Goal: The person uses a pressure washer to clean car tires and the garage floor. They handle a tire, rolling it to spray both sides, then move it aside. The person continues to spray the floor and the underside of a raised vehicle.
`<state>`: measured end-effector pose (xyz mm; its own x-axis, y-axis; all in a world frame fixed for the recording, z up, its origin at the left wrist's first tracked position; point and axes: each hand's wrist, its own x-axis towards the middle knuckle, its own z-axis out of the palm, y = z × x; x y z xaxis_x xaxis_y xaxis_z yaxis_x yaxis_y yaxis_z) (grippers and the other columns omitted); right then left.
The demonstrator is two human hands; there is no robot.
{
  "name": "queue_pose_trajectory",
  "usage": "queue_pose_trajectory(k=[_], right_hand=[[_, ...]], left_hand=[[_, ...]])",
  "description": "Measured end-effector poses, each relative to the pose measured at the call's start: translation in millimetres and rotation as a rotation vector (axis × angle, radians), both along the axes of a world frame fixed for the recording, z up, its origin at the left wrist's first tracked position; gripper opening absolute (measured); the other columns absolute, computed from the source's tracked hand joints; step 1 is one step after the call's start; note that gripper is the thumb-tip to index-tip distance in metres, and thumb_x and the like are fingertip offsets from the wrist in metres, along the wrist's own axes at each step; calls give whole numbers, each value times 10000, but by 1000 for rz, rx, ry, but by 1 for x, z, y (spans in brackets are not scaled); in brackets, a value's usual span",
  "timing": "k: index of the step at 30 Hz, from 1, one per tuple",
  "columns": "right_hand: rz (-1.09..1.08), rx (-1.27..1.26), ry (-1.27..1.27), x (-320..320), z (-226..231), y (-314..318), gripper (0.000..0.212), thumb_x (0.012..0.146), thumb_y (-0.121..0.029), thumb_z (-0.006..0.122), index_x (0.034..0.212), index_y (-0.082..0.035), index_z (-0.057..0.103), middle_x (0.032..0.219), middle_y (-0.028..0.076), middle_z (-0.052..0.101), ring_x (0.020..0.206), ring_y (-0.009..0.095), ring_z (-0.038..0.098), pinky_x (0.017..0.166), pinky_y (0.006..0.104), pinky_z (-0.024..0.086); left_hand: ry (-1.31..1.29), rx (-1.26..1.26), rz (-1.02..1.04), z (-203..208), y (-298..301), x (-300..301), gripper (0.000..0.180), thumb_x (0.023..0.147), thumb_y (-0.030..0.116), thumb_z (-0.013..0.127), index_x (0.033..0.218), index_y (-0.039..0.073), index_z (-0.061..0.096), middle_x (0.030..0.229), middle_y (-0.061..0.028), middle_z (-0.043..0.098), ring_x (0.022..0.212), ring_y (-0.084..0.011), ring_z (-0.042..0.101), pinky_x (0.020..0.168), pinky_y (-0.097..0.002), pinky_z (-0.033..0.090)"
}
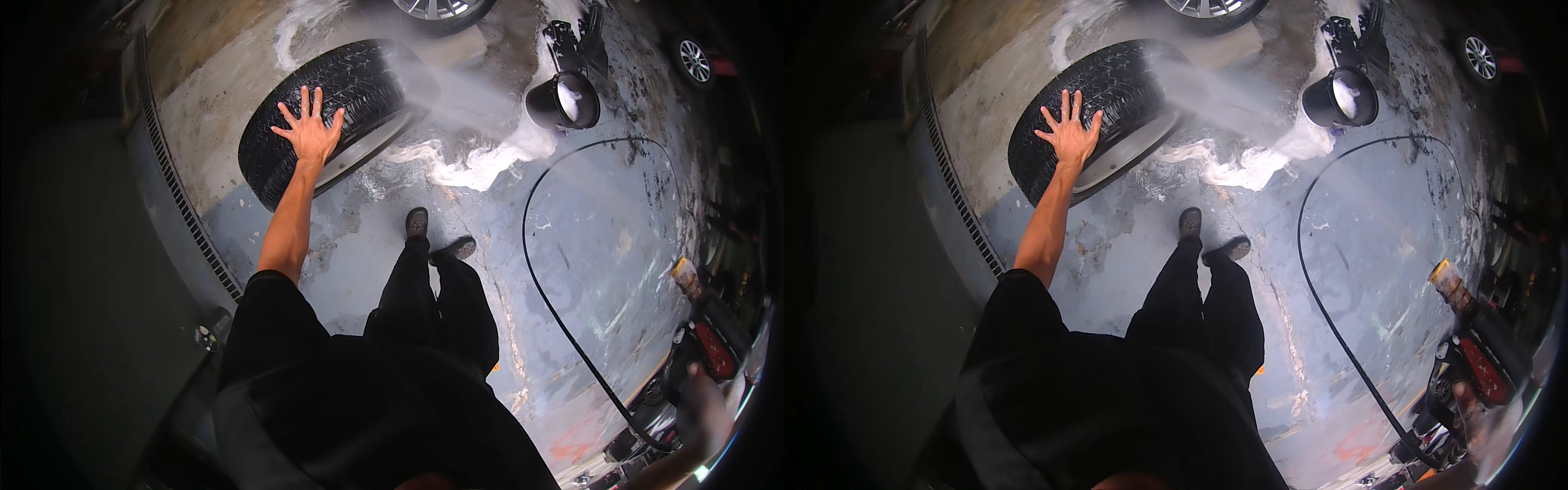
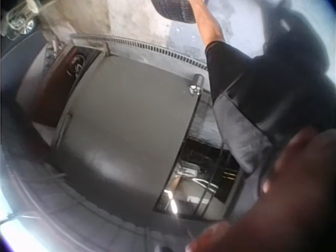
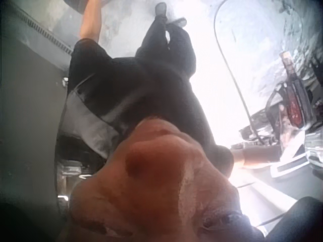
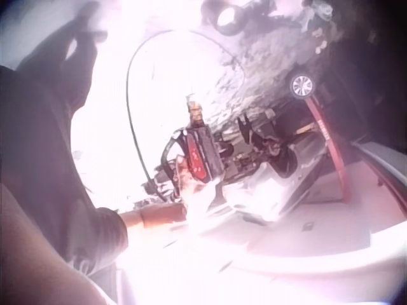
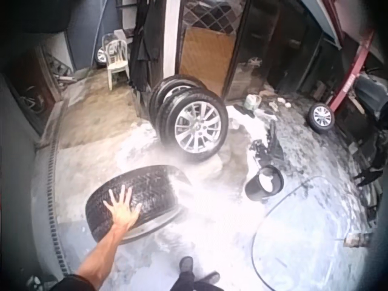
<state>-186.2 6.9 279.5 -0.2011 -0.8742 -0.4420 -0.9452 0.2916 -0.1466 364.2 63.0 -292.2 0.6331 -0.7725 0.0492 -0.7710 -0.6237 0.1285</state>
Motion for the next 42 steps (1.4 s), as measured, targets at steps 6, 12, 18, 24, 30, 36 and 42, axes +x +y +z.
queue_pose_trajectory(k=[6, 12, 18, 24, 30, 36, 42], right_hand=[[12, 86, -159, -3, -43, 5, 509, 831, -154, 775, 1268, -15, 553, 939, 48, 662, 558, 98, 503, 455, 252, 408], [-58, 184, -239, -25, -76, 44, 518, 818, -76, 772, 1275, 6, 542, 883, 72, 663, 502, 108, 489, 464, 257, 414], [-4, 58, -151, -21, -73, 100, 496, 850, -119, 752, 1281, -5, 536, 822, 39, 618, 504, 102, 482, 456, 272, 397], [-4, 49, -110, -3, -48, 148, 536, 839, -186, 764, 1290, -12, 533, 946, 62, 633, 605, 114, 494, 538, 288, 382], [94, 59, -10, 41, -48, 167, 567, 828, -289, 759, 1290, -33, 551, 1080, 68, 614, 810, 146, 503, 716, 329, 357], [159, 57, 52, 97, -42, 192, 608, 818, -391, 755, 1289, -54, 569, 1215, 75, 596, 1014, 179, 511, 893, 370, 333], [246, 42, 109, 133, -23, 235, 658, 807, -494, 750, 1288, -76, 587, 1349, 81, 577, 1218, 211, 519, 1070, 412, 308]], left_hand=[[23, -100, -21, -5, 98, 26, 730, 879, 573, 576, 1524, 341, 322, 1628, 95, 171, 1479, -455, 45, 1045, -798, 94], [143, -158, 56, -14, 169, 102, 589, 919, 531, 561, 1413, 216, 496, 1550, -39, 330, 1460, -418, 193, 1060, -778, 107], [123, -25, 245, 10, 76, 71, 760, 904, 721, 381, 1521, 280, 337, 1625, -94, 184, 1454, -521, 68, 1017, -827, 44], [23, 10, 227, -12, 142, 95, 831, 855, 786, 368, 1545, 334, 266, 1640, -31, 135, 1442, -550, 19, 1012, -841, 63], [71, -40, 214, -4, 208, 100, 818, 855, 765, 411, 1541, 339, 279, 1644, -21, 114, 1443, -549, 3, 1010, -840, 60], [128, -114, 178, -10, 271, 126, 769, 870, 660, 528, 1535, 352, 292, 1645, 5, 106, 1448, -536, 8, 1016, -831, 83], [180, -172, 150, -18, 316, 154, 746, 881, 606, 568, 1532, 370, 289, 1644, 26, 109, 1471, -480, 21, 1027, -816, 101]])
